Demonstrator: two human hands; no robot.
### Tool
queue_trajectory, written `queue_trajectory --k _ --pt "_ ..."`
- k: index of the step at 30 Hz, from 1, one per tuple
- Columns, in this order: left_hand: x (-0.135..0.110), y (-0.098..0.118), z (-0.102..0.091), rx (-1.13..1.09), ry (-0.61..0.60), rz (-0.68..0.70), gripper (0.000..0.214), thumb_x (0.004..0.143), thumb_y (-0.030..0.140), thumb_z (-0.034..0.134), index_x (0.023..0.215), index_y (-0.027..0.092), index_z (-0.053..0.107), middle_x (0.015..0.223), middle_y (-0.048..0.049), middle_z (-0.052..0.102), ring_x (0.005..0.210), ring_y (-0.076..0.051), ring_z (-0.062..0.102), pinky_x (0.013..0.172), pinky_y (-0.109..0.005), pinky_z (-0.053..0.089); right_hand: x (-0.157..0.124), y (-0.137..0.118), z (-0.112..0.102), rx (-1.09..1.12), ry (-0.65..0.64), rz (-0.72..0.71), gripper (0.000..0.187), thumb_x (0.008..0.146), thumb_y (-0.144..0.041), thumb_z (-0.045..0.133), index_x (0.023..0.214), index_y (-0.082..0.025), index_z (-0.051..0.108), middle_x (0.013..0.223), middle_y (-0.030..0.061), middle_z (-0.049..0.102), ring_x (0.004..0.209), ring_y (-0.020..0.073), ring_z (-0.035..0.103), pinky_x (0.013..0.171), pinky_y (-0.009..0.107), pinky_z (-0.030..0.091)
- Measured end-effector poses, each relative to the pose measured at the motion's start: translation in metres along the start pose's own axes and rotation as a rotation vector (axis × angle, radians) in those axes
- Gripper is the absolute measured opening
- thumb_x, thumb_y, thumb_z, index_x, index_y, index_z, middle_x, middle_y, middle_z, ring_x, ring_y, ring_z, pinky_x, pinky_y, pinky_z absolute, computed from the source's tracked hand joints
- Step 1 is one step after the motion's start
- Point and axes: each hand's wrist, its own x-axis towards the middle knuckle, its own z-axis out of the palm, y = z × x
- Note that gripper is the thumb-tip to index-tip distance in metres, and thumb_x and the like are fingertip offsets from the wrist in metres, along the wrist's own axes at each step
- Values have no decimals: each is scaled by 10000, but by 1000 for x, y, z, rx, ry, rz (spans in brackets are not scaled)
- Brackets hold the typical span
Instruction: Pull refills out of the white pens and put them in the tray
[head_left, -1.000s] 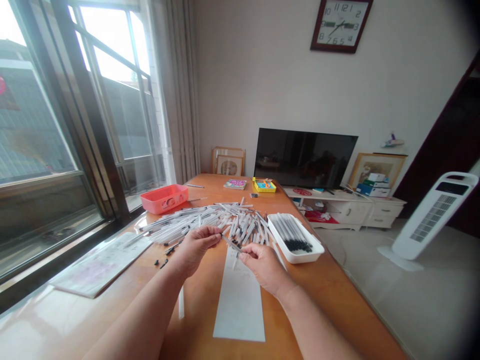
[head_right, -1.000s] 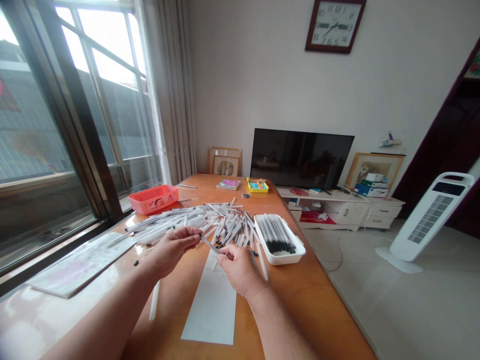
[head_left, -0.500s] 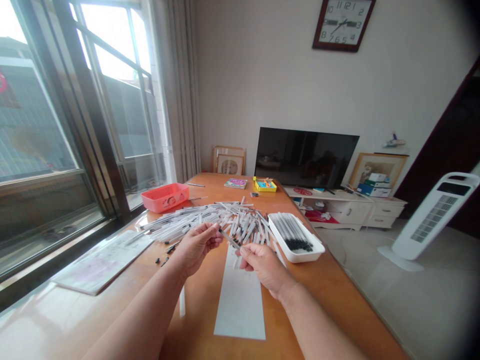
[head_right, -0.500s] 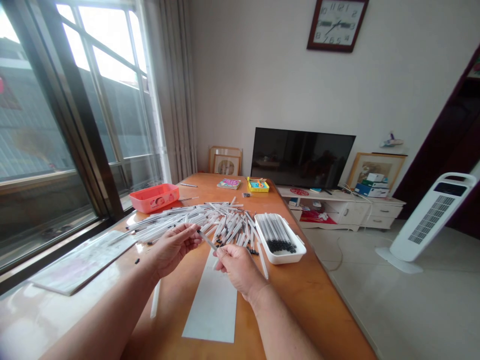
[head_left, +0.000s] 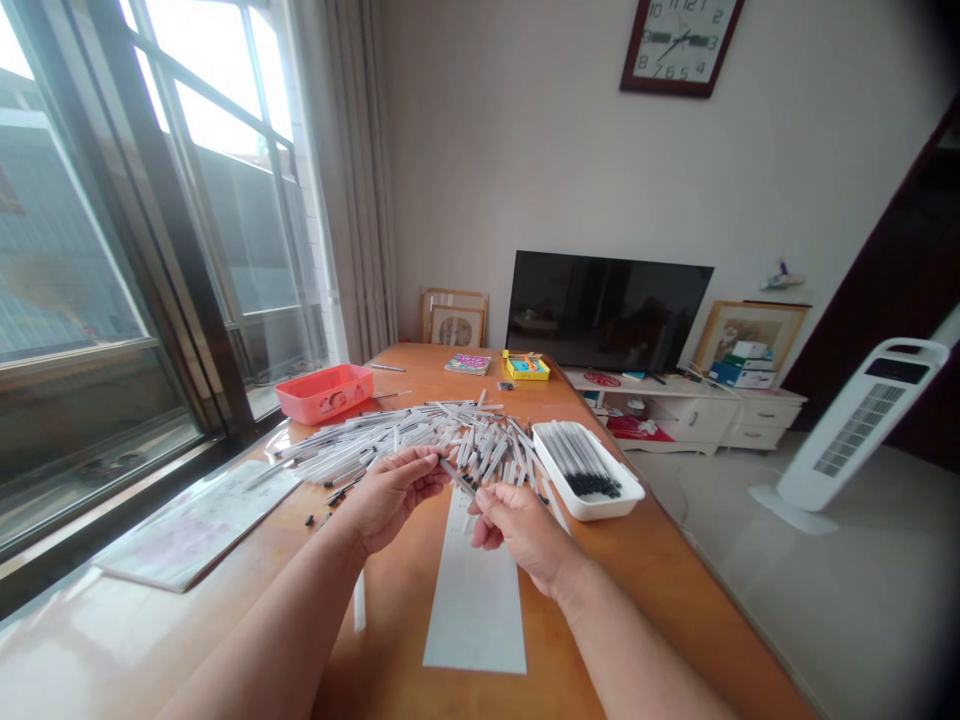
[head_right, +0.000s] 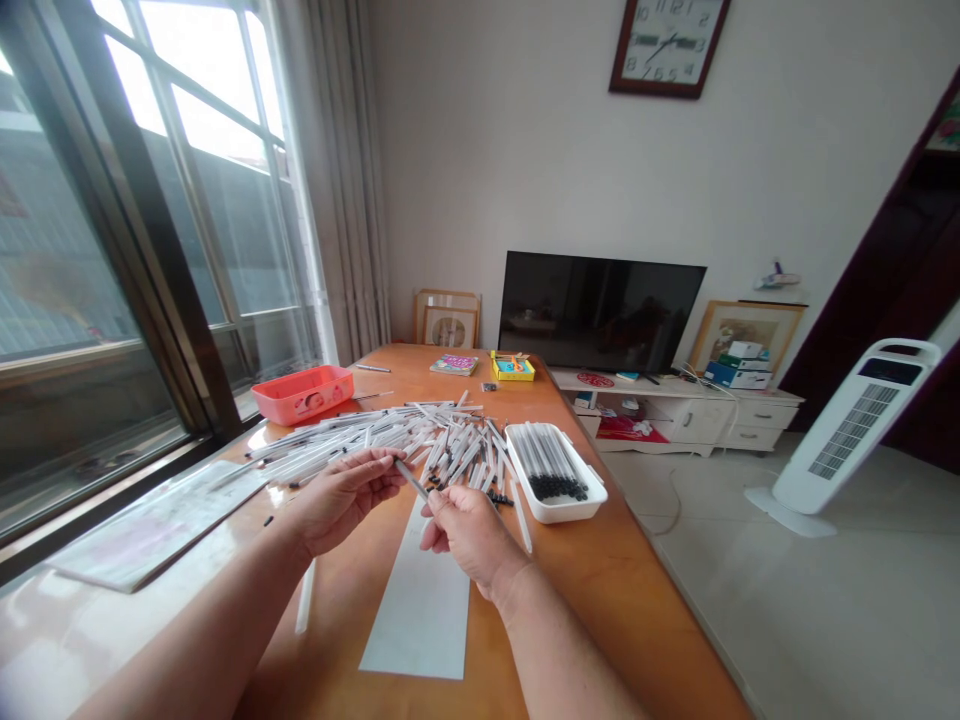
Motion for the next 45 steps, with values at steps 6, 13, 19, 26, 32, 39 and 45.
queue_trajectory --k 6,13,19,26,32,39,45 --pt "1 -4 1 64 74 22 275 804 427 761 872 166 708 770 -47 682 687 -132 596 699 -273 454 -1 -1 3 -18 6 -11 499 884 -638 545 871 -147 633 604 29 654 567 126 550 605 255 430" --pt "1 -4 -2 85 -4 34 246 797 372 767 943 175 742 937 -67 702 821 -154 612 747 -271 455 -2 -3 4 -36 2 7 525 879 -665 530 867 -149 629 579 25 645 544 129 545 589 255 424" --pt "0 -7 -2 104 119 5 267 801 436 755 870 183 705 838 -46 675 789 -150 601 701 -263 445 -2 -2 3 -24 -2 -8 517 878 -661 532 864 -152 623 577 25 645 538 125 536 587 257 422" --pt "1 -4 -1 40 86 -16 257 769 354 787 959 190 735 1029 -70 711 895 -169 625 765 -280 466 -3 -3 3 -23 5 -4 510 884 -654 525 864 -153 619 573 27 646 540 130 537 589 263 420" --pt "1 -5 -1 84 110 -20 239 762 386 800 833 174 717 847 -49 689 795 -144 605 724 -258 458 -3 -4 4 -29 -5 9 524 879 -669 523 852 -153 613 555 20 634 527 125 526 587 261 416" --pt "-1 -2 1 21 52 -38 301 805 352 761 1051 180 736 1093 -103 697 913 -177 624 763 -274 488 -3 -4 4 0 -6 9 529 867 -685 530 846 -161 606 567 26 641 540 132 539 594 270 417" --pt "3 -10 -3 93 92 -10 260 788 384 784 780 149 673 763 -46 665 707 -111 576 684 -230 450 -2 -1 4 -41 7 -26 433 880 -598 579 918 -167 588 632 24 667 584 138 554 627 282 432"
